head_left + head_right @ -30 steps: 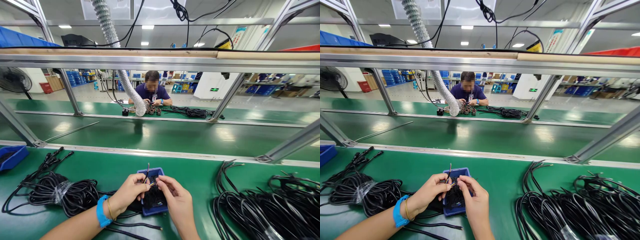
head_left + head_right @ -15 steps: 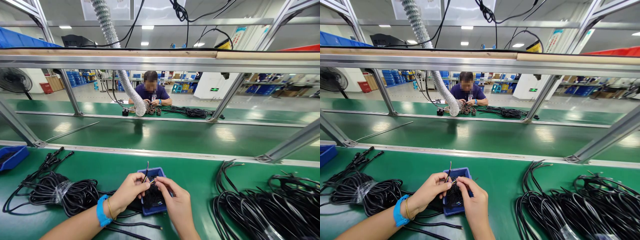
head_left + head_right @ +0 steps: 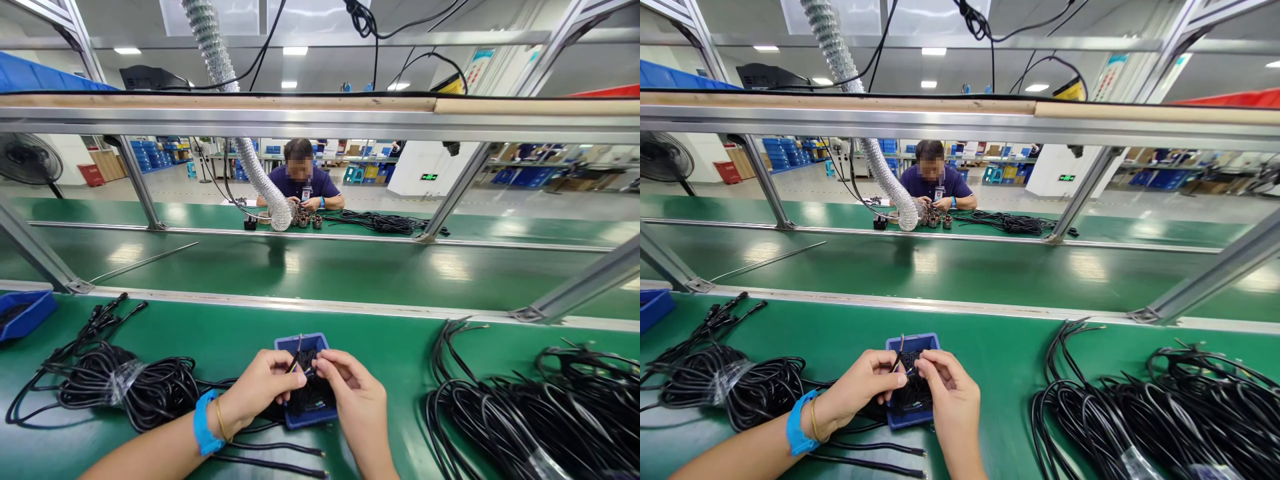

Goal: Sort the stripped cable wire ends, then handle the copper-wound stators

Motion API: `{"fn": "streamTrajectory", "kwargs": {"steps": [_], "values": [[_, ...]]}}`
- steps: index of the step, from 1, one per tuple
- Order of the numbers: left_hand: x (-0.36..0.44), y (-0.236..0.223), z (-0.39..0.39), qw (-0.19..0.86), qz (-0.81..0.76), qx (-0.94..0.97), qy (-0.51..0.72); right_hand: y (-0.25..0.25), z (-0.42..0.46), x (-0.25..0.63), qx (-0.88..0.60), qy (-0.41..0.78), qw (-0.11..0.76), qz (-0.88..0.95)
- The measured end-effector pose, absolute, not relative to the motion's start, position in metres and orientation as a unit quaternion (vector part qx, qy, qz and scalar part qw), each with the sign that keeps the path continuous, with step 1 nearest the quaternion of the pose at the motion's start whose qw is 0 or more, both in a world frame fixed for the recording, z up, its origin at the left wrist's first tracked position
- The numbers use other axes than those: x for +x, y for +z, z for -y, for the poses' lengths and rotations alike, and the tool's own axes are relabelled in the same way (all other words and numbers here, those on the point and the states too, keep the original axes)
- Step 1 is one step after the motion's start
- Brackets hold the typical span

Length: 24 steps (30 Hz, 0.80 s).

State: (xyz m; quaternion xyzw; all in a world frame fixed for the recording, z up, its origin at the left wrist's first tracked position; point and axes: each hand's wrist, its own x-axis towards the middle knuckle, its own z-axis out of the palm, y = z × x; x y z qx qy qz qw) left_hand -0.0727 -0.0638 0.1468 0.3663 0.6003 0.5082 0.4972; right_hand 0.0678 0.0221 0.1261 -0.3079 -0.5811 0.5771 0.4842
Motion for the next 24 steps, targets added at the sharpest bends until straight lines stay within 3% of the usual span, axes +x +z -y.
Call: {"fn": "streamTrajectory", "kwargs": {"steps": [13, 24], "values": [[-0.074, 0.145, 0.064, 0.499, -0.588, 0.373, 0.516, 0.12, -0.017, 0.065, -0.285, 0.55, 0.505, 0.601], [-0.074, 0.146, 0.065, 0.504, -0.587, 0.371, 0.514, 0.119, -0.021, 0.07, -0.302, 0.526, 0.452, 0.654]]}}
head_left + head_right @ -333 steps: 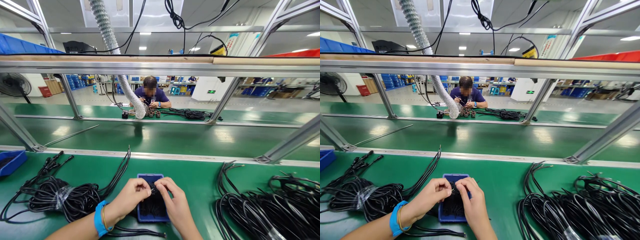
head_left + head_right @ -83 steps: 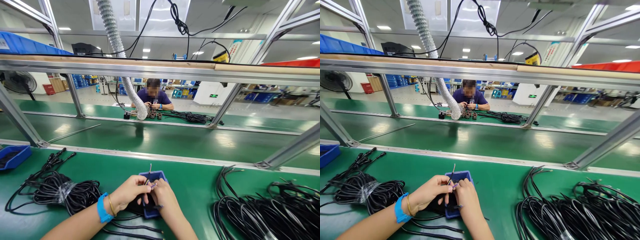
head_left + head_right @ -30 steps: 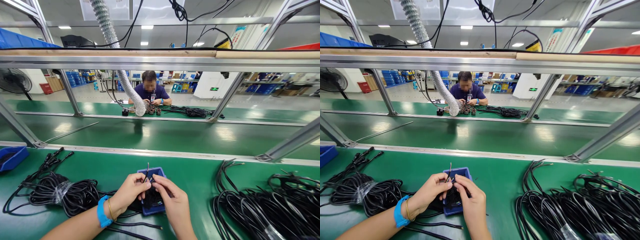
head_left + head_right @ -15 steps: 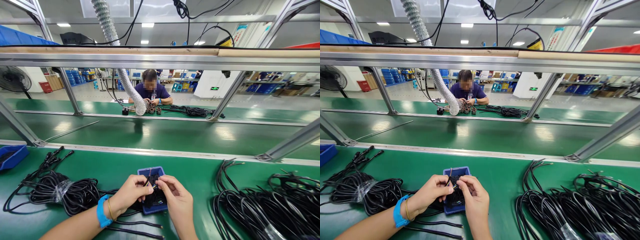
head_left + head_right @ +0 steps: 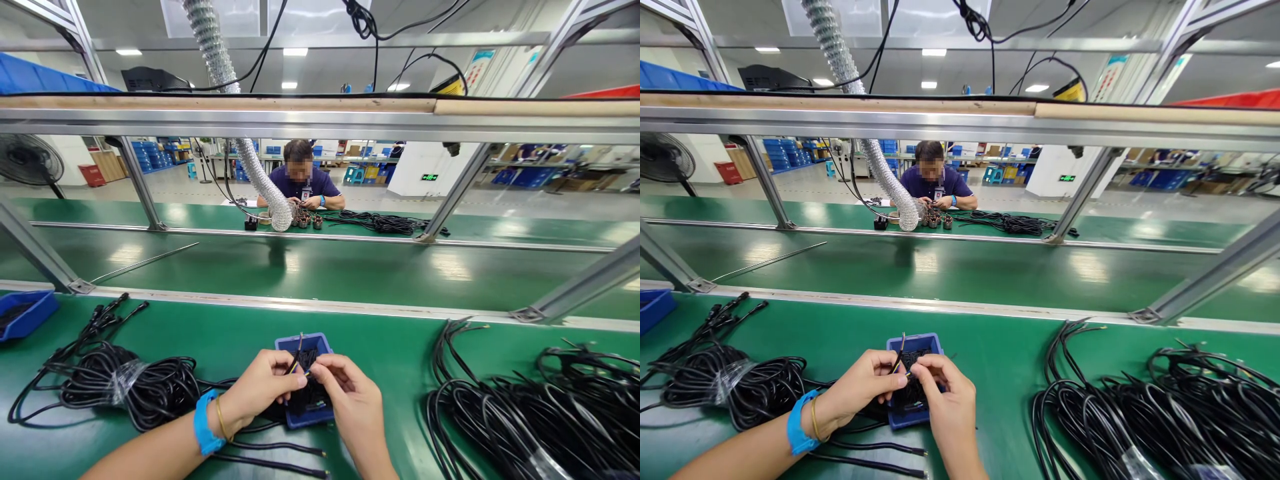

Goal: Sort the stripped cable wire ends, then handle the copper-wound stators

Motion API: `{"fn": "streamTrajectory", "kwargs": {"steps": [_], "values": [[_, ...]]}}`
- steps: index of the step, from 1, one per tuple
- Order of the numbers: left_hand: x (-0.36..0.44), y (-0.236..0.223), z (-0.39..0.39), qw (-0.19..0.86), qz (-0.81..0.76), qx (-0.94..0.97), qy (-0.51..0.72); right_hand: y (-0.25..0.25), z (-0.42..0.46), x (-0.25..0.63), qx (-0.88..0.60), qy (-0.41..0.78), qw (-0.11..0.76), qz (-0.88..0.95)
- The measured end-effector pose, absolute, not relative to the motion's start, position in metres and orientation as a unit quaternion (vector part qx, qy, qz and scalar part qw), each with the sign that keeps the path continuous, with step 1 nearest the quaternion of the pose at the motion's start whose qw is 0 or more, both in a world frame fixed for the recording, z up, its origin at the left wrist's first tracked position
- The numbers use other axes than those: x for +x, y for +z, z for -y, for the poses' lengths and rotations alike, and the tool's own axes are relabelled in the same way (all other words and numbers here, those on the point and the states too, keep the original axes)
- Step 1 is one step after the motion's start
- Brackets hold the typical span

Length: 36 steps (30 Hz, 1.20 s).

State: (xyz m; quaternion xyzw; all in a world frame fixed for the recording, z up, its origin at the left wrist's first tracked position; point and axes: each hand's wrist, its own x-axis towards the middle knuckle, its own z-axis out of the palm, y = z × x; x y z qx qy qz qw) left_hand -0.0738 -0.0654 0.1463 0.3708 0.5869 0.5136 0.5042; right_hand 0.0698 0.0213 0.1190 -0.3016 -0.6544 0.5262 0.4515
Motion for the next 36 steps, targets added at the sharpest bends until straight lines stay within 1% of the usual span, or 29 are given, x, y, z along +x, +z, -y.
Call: {"fn": "streamTrajectory", "kwargs": {"steps": [3, 6, 10, 13, 19, 24, 31, 34, 36], "values": [[-0.073, 0.145, 0.066, 0.503, -0.589, 0.373, 0.51, 0.124, -0.026, 0.072, -0.283, 0.496, 0.416, 0.708], [-0.073, 0.144, 0.066, 0.506, -0.59, 0.361, 0.515, 0.128, -0.03, 0.073, -0.251, 0.49, 0.411, 0.727], [-0.073, 0.145, 0.065, 0.503, -0.592, 0.357, 0.519, 0.126, -0.031, 0.073, -0.307, 0.552, 0.424, 0.648], [-0.073, 0.146, 0.064, 0.502, -0.591, 0.363, 0.516, 0.122, -0.03, 0.072, -0.32, 0.591, 0.412, 0.615], [-0.073, 0.145, 0.065, 0.506, -0.588, 0.365, 0.515, 0.119, -0.026, 0.07, -0.303, 0.602, 0.395, 0.624], [-0.074, 0.145, 0.065, 0.506, -0.582, 0.362, 0.524, 0.128, -0.03, 0.074, -0.245, 0.563, 0.35, 0.707], [-0.075, 0.147, 0.066, 0.505, -0.565, 0.356, 0.547, 0.122, -0.031, 0.073, -0.252, 0.628, 0.259, 0.689], [-0.076, 0.147, 0.066, 0.495, -0.567, 0.366, 0.547, 0.121, -0.033, 0.073, -0.244, 0.645, 0.246, 0.682], [-0.077, 0.149, 0.066, 0.491, -0.562, 0.362, 0.558, 0.122, -0.038, 0.076, -0.235, 0.647, 0.253, 0.68]]}}
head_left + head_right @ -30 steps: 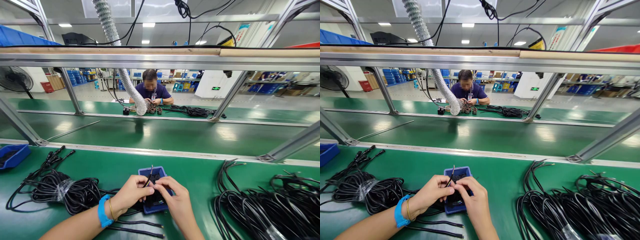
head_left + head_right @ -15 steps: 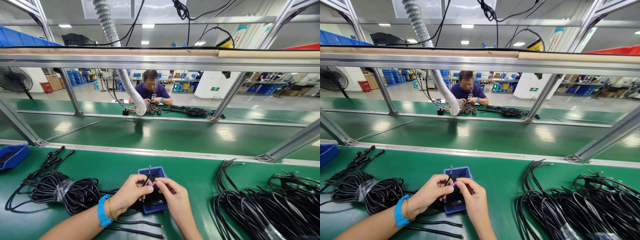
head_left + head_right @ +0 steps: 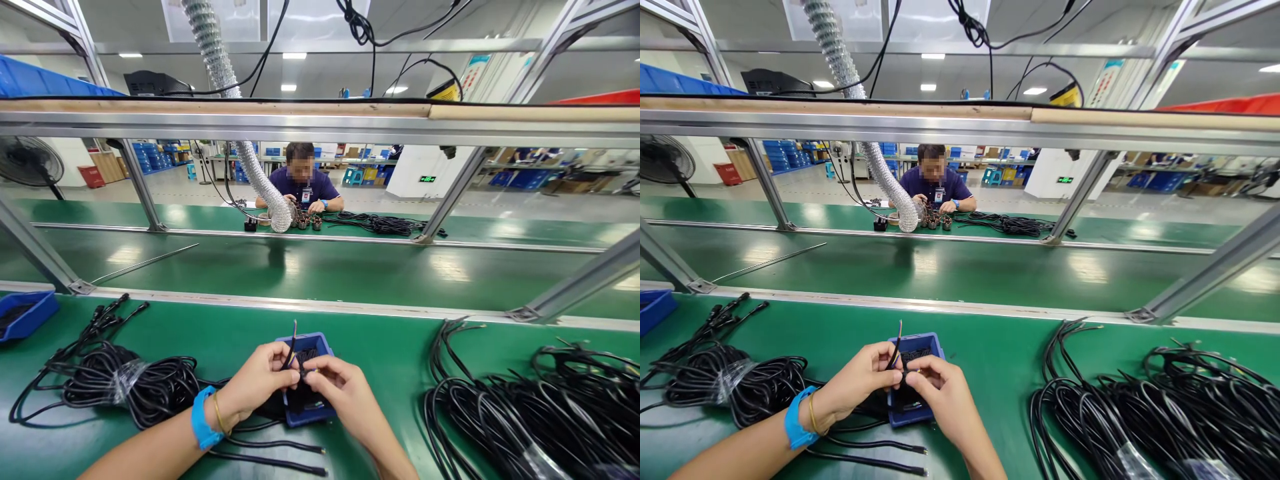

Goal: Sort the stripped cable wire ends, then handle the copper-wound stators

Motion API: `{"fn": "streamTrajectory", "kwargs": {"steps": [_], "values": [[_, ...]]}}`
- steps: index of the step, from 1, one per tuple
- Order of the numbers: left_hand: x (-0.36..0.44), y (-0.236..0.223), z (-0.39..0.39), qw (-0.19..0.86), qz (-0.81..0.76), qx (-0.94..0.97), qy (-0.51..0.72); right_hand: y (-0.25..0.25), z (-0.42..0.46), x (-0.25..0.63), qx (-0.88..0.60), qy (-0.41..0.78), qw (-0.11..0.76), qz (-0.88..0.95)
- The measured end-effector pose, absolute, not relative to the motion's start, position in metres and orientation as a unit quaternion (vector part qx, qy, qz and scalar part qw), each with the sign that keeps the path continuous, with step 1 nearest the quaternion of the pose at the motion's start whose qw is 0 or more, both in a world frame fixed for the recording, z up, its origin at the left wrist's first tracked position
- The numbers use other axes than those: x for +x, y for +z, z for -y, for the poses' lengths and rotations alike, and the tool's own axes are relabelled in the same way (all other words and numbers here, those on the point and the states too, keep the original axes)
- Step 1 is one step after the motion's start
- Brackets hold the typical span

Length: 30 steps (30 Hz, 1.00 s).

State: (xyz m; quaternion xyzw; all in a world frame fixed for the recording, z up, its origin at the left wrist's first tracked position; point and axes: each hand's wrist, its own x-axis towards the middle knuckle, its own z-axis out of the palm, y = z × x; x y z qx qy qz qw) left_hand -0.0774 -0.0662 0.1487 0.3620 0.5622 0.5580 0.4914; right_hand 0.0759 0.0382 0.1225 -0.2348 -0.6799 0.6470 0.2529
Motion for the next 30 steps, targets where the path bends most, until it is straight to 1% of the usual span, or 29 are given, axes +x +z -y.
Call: {"fn": "streamTrajectory", "kwargs": {"steps": [2, 4, 6, 8, 9, 11, 13, 16, 20, 25, 30], "values": [[-0.08, 0.151, 0.068, 0.521, -0.549, 0.37, 0.538, 0.123, -0.046, 0.08, -0.242, 0.628, 0.276, 0.686], [-0.082, 0.152, 0.073, 0.614, -0.509, 0.405, 0.447, 0.121, -0.054, 0.084, -0.273, 0.566, 0.301, 0.717], [-0.083, 0.151, 0.077, 0.713, -0.441, 0.447, 0.312, 0.12, -0.056, 0.085, -0.298, 0.456, 0.296, 0.784], [-0.082, 0.151, 0.081, 0.756, -0.39, 0.472, 0.23, 0.119, -0.053, 0.082, -0.285, 0.308, 0.249, 0.873], [-0.082, 0.151, 0.082, 0.757, -0.383, 0.481, 0.223, 0.118, -0.049, 0.079, -0.268, 0.232, 0.215, 0.91], [-0.081, 0.153, 0.082, 0.729, -0.403, 0.485, 0.266, 0.117, -0.041, 0.071, -0.239, 0.12, 0.156, 0.951], [-0.081, 0.157, 0.08, 0.685, -0.449, 0.458, 0.346, 0.114, -0.035, 0.063, -0.231, 0.078, 0.132, 0.961], [-0.082, 0.161, 0.076, 0.604, -0.511, 0.401, 0.461, 0.109, -0.034, 0.054, -0.234, 0.084, 0.141, 0.958], [-0.085, 0.16, 0.07, 0.557, -0.516, 0.338, 0.556, 0.108, -0.04, 0.054, -0.246, 0.117, 0.178, 0.945], [-0.085, 0.152, 0.065, 0.508, -0.557, 0.326, 0.571, 0.114, -0.044, 0.064, -0.251, 0.219, 0.235, 0.913], [-0.084, 0.15, 0.065, 0.478, -0.567, 0.351, 0.571, 0.113, -0.041, 0.066, -0.257, 0.288, 0.262, 0.885]]}}
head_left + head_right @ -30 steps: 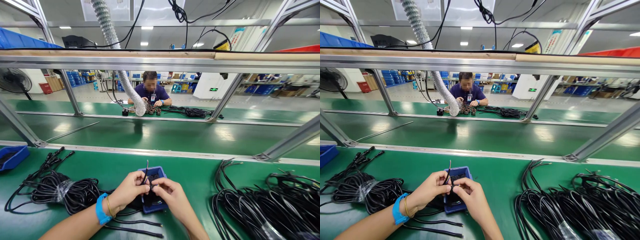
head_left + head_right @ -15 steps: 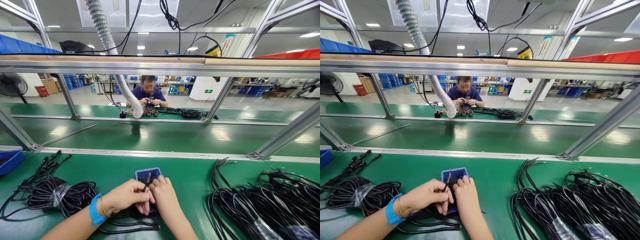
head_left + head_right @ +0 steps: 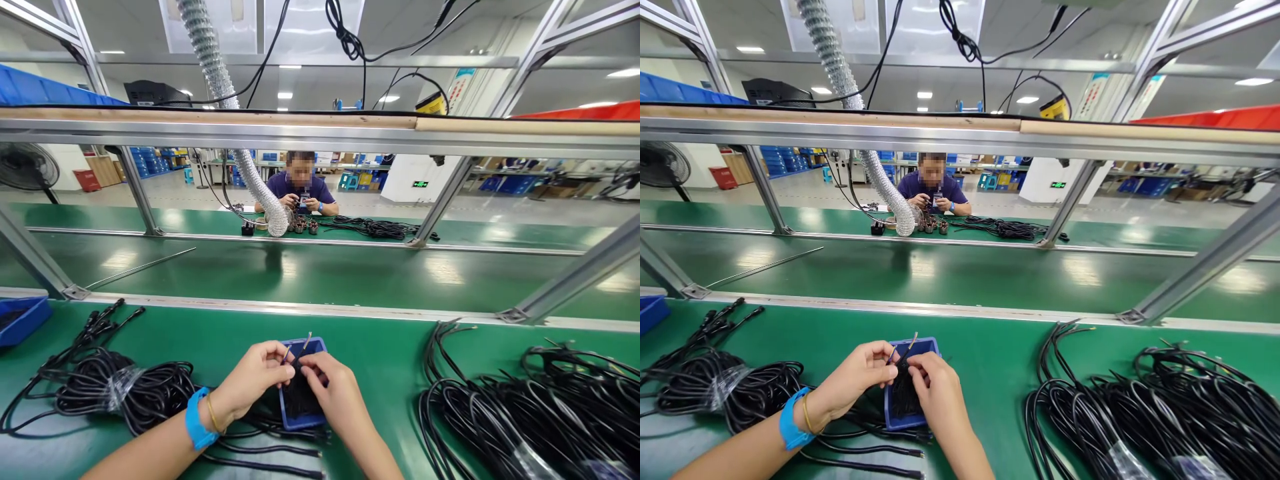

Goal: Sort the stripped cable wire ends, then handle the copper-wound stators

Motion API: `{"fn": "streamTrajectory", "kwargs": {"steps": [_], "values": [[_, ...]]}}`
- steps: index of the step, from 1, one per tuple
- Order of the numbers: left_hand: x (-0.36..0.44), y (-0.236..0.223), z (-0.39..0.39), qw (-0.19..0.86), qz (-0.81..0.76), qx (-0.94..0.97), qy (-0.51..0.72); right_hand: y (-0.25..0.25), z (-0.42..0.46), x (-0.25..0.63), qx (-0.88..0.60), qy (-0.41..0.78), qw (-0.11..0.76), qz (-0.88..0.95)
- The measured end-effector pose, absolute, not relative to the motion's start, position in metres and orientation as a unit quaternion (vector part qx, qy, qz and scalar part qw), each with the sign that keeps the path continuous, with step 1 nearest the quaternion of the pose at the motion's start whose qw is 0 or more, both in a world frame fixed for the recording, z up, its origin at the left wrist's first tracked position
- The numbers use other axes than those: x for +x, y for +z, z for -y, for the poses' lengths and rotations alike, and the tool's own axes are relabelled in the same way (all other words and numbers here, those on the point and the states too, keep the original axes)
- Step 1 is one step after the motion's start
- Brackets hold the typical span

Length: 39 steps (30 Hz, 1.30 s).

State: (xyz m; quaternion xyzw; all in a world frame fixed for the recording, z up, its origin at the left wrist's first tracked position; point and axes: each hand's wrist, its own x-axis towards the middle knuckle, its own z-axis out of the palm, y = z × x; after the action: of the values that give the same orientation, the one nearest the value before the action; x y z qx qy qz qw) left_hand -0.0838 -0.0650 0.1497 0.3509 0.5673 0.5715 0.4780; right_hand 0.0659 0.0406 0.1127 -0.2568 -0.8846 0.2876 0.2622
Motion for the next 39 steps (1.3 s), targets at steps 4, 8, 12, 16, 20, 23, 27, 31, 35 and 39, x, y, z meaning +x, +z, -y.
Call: {"fn": "streamTrajectory", "kwargs": {"steps": [4, 8, 12, 16, 20, 23, 27, 31, 35, 39], "values": [[-0.08, 0.153, 0.067, 0.444, -0.579, 0.384, 0.566, 0.113, -0.034, 0.065, -0.249, 0.311, 0.267, 0.878], [-0.076, 0.155, 0.067, 0.445, -0.556, 0.396, 0.58, 0.116, -0.03, 0.066, -0.233, 0.359, 0.271, 0.862], [-0.075, 0.15, 0.064, 0.458, -0.556, 0.39, 0.573, 0.118, -0.028, 0.065, -0.227, 0.412, 0.29, 0.834], [-0.071, 0.143, 0.065, 0.373, -0.611, 0.426, 0.553, 0.116, -0.029, 0.065, -0.24, 0.442, 0.316, 0.805], [-0.071, 0.135, 0.07, 0.307, -0.646, 0.457, 0.529, 0.108, -0.033, 0.068, -0.257, 0.411, 0.337, 0.807], [-0.074, 0.131, 0.068, 0.384, -0.614, 0.455, 0.518, 0.104, -0.033, 0.069, -0.262, 0.408, 0.334, 0.809], [-0.076, 0.133, 0.062, 0.483, -0.579, 0.371, 0.543, 0.111, -0.028, 0.066, -0.242, 0.455, 0.326, 0.793], [-0.075, 0.141, 0.062, 0.478, -0.582, 0.355, 0.554, 0.119, -0.027, 0.067, -0.25, 0.512, 0.37, 0.734], [-0.074, 0.145, 0.064, 0.487, -0.561, 0.346, 0.573, 0.117, -0.031, 0.069, -0.261, 0.523, 0.389, 0.712], [-0.077, 0.147, 0.065, 0.499, -0.579, 0.357, 0.537, 0.116, -0.031, 0.07, -0.259, 0.529, 0.395, 0.705]]}}
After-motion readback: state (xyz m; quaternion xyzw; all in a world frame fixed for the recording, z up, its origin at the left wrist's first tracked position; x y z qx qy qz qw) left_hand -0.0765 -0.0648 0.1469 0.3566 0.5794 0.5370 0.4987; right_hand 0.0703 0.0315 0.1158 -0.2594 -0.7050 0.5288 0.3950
